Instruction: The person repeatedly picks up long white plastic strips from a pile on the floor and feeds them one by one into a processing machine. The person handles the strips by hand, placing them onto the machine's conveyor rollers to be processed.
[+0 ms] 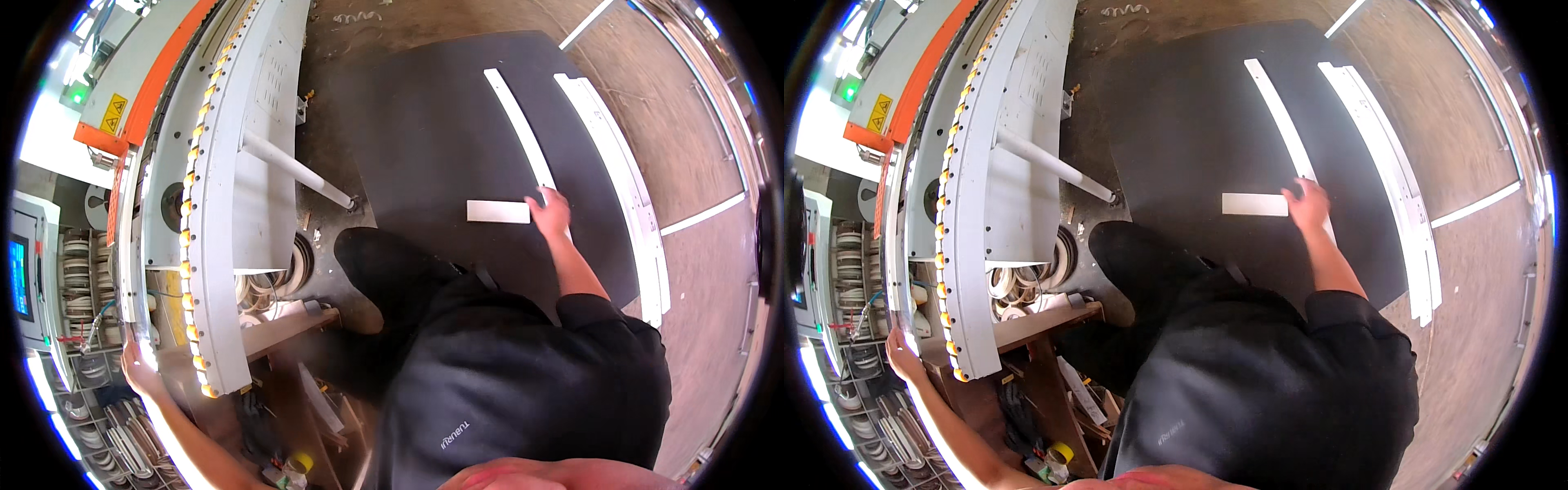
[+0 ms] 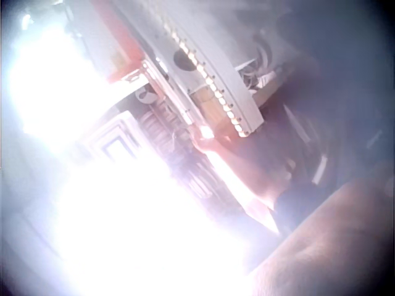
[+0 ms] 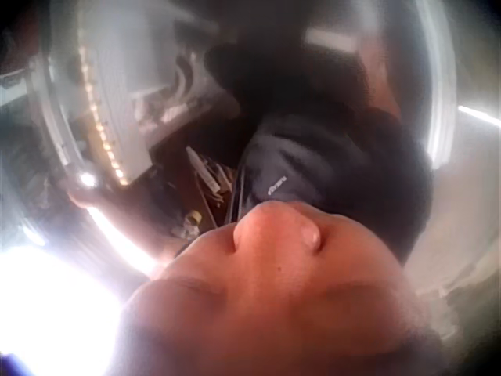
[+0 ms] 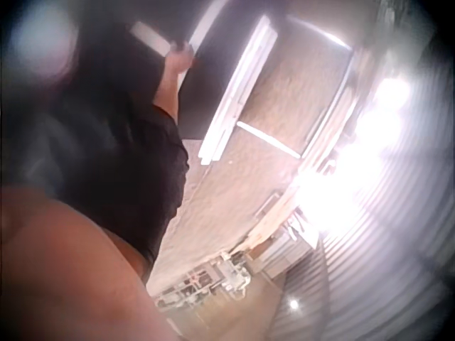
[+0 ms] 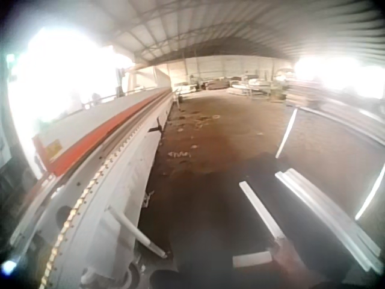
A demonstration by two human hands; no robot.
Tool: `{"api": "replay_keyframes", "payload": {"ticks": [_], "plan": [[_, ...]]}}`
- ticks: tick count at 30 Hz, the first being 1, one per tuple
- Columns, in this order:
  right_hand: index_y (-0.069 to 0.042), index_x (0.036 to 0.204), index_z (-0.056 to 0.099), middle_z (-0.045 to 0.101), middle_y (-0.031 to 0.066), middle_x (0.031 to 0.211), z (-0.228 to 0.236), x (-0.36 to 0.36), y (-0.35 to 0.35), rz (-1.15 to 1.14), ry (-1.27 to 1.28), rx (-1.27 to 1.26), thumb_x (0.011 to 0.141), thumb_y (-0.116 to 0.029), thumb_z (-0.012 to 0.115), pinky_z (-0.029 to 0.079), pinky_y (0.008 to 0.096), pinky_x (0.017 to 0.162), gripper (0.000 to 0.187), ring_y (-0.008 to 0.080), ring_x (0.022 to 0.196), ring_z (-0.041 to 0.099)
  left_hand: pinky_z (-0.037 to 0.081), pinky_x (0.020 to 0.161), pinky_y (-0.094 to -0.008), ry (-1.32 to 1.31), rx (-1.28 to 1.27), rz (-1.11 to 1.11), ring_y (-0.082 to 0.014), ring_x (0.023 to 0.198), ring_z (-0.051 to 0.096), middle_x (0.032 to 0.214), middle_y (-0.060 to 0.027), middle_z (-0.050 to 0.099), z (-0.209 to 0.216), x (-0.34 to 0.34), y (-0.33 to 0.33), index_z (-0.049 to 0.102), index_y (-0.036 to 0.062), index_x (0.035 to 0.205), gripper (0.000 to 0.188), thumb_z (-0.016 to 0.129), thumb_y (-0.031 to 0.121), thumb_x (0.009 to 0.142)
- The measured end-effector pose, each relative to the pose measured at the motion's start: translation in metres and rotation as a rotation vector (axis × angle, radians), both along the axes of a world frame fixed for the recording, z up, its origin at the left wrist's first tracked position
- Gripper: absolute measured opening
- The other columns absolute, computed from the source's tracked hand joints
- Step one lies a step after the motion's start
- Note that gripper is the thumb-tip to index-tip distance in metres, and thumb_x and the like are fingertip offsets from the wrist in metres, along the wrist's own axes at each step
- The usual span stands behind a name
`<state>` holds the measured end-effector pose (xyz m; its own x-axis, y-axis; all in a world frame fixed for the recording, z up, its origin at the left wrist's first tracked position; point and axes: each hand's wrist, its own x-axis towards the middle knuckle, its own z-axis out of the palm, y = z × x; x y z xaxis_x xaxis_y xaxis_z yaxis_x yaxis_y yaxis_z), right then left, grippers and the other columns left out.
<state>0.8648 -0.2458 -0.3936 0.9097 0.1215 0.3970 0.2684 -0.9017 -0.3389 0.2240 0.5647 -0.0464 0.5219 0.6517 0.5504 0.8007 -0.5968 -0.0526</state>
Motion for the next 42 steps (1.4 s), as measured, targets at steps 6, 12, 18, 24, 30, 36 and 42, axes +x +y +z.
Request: {"api": "replay_keyframes", "payload": {"ticks": [6,12,18,24,30,36,42], "plan": [[-0.006,0.121,0.073,0.068,0.0126,0.136,-0.035,-0.042,-0.108,-0.35,0.483,-0.021,0.077,-0.044,0.093,0.055,0.0489,0.105,0.062,0.0348,0.129,0.064,0.057,0.098,-0.0451,0.033,0.072,0.064,-0.0354,0.113,0.074,0.122,-0.0135,0.079,0.007,0.02,-0.02,0.079,0.0065,0.124,0.036,0.059,0.035,0.113],[-0.007,0.105,0.071,0.068,0.0117,0.119,-0.043,-0.032,-0.085,-0.309,0.171,0.241,0.075,-0.032,0.091,0.057,0.0483,0.094,0.044,0.0356,0.111,0.07,0.058,0.094,-0.0453,0.061,0.153,-0.098,-0.035,0.109,0.075,0.117,-0.0139,0.079,0.014,0.048,-0.053,0.078,0.0051,0.121,0.031,0.06,0.029,0.113],[-0.007,0.106,0.07,0.068,0.0096,0.114,0.032,-0.009,-0.021,-0.053,-0.013,0.411,0.073,-0.022,0.096,0.058,0.0422,0.089,0.045,0.0319,0.104,0.07,0.058,0.092,-0.0429,-0.134,0.132,-0.3,-0.034,0.1,0.073,0.111,-0.0118,0.077,0.046,0.138,-0.157,0.077,0.0034,0.122,0.019,0.07,0.012,0.106],[-0.005,0.11,0.069,0.072,0.0122,0.118,0.136,-0.017,0.068,0.366,-0.184,0.505,0.069,-0.015,0.098,0.061,0.0405,0.088,0.051,0.0321,0.104,0.074,0.055,0.101,-0.0482,0.112,0.211,-0.82,-0.0315,0.113,0.072,0.117,-0.0092,0.078,0.064,0.262,-0.305,0.08,0.0077,0.117,0.031,0.083,0.003,0.087],[-0.005,0.109,0.07,0.073,0.0132,0.114,0.205,-0.049,0.159,0.824,-0.314,0.531,0.066,-0.015,0.099,0.064,0.0408,0.081,0.053,0.0314,0.098,0.078,0.049,0.117,-0.0509,0.239,0.305,-1.032,-0.0286,0.136,0.064,0.142,-0.0031,0.073,0.053,0.321,-0.384,0.079,0.0135,0.118,0.03,0.08,0.014,0.088],[-0.005,0.106,0.076,0.075,0.01,0.114,0.248,-0.09,0.216,1.138,-0.312,0.588,0.064,-0.018,0.099,0.064,0.0405,0.083,0.049,0.0297,0.098,0.077,0.054,0.107,-0.0476,0.186,0.312,-0.981,-0.0279,0.125,0.069,0.138,-0.008,0.073,0.044,0.302,-0.376,0.069,0.0115,0.097,0.021,0.08,0.017,0.08],[-0.007,0.121,0.073,0.071,0.0104,0.133,0.267,-0.096,0.251,1.108,-0.379,0.592,0.074,-0.025,0.096,0.057,0.046,0.101,0.056,0.0336,0.122,0.068,0.055,0.101,-0.0473,0.129,0.234,-0.697,-0.0307,0.12,0.069,0.132,-0.0085,0.073,0.055,0.214,-0.337,0.072,0.0129,0.109,0.038,0.086,0.015,0.073]]}}
